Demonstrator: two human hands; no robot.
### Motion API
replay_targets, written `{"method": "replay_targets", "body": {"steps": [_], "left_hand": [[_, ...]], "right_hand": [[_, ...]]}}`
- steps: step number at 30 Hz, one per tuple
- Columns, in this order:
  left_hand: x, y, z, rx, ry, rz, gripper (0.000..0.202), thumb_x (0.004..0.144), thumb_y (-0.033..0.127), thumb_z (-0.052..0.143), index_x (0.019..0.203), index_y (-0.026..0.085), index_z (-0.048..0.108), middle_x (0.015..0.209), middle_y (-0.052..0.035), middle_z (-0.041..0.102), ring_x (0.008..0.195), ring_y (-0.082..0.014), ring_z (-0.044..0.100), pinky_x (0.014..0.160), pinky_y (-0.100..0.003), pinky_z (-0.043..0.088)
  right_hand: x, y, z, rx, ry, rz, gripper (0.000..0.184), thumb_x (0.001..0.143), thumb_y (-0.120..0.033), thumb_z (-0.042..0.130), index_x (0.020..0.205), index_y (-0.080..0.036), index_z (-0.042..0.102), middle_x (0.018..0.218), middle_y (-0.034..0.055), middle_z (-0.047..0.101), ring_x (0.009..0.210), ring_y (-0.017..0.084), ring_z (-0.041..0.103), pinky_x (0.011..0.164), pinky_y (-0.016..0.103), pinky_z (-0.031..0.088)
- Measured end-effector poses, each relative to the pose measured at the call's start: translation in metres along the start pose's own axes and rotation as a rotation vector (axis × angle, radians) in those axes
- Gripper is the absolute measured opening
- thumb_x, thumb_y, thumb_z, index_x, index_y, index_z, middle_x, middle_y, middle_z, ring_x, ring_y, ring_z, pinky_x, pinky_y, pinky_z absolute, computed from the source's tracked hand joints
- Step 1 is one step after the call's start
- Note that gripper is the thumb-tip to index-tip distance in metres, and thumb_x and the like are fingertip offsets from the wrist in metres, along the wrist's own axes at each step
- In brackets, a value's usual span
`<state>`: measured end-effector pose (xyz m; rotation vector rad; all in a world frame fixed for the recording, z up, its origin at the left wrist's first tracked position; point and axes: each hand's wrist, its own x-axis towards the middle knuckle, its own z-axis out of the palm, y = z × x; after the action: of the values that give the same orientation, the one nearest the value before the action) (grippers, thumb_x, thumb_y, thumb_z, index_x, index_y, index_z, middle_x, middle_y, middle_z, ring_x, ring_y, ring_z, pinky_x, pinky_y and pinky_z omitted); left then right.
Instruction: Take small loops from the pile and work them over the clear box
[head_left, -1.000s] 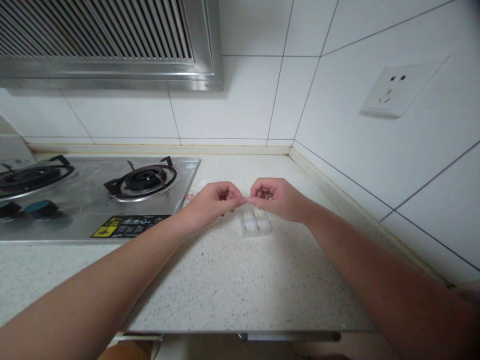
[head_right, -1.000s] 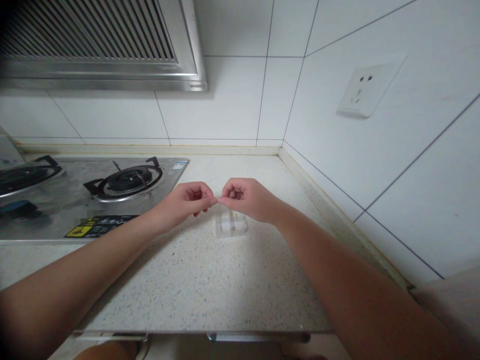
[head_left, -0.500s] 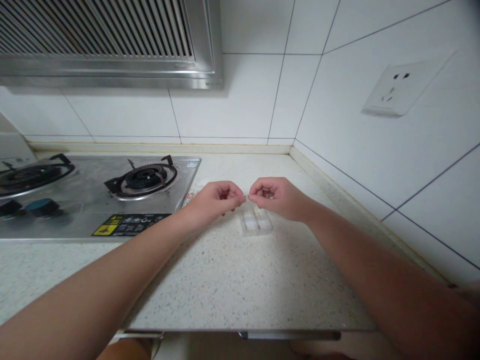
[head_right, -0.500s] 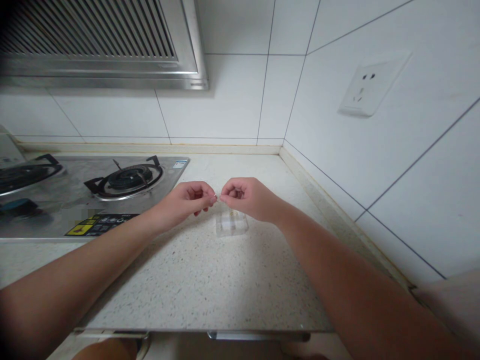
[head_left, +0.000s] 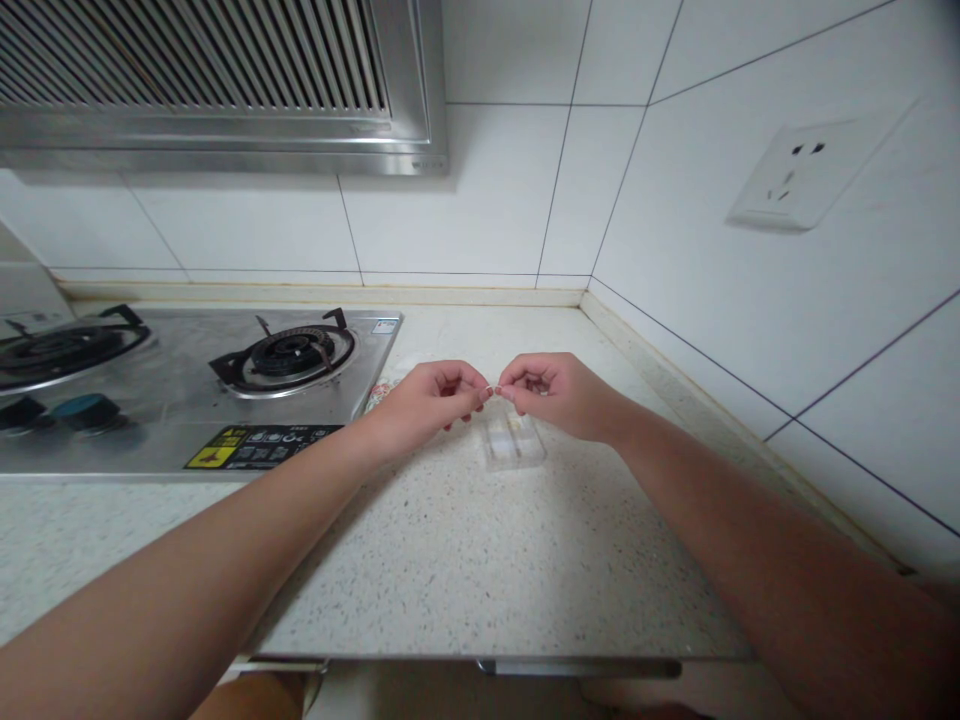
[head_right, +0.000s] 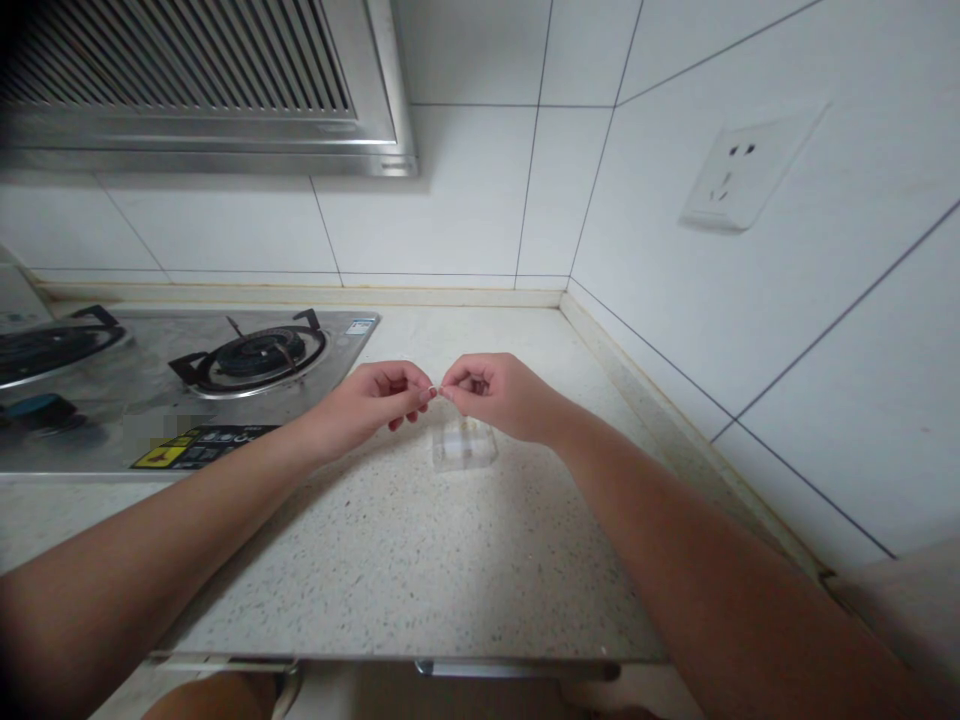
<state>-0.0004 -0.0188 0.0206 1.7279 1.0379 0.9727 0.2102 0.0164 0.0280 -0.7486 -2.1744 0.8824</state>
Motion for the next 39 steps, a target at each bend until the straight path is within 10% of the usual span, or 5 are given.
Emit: {"method": "replay_targets", "body": {"steps": [39], "left_hand": [[0.0013, 0.0005, 0.0015, -0.041, -0.035, -0.035, 0.037, 0.090, 0.046, 0.053, 0.086, 0.013, 0.068, 0.074, -0.0045, 0.060, 0.065, -0.0117, 0.053, 0.048, -0.020, 0.038]], "right_hand": [[-0.0005, -0.0008, -0.0017, 0.024, 0.027, -0.063, 0.014, 0.080, -0.029, 0.067, 0.087, -0.017, 0.068, 0.073, 0.0016, 0.064, 0.065, 0.011, 0.055, 0.059, 0.026, 0.044]]}}
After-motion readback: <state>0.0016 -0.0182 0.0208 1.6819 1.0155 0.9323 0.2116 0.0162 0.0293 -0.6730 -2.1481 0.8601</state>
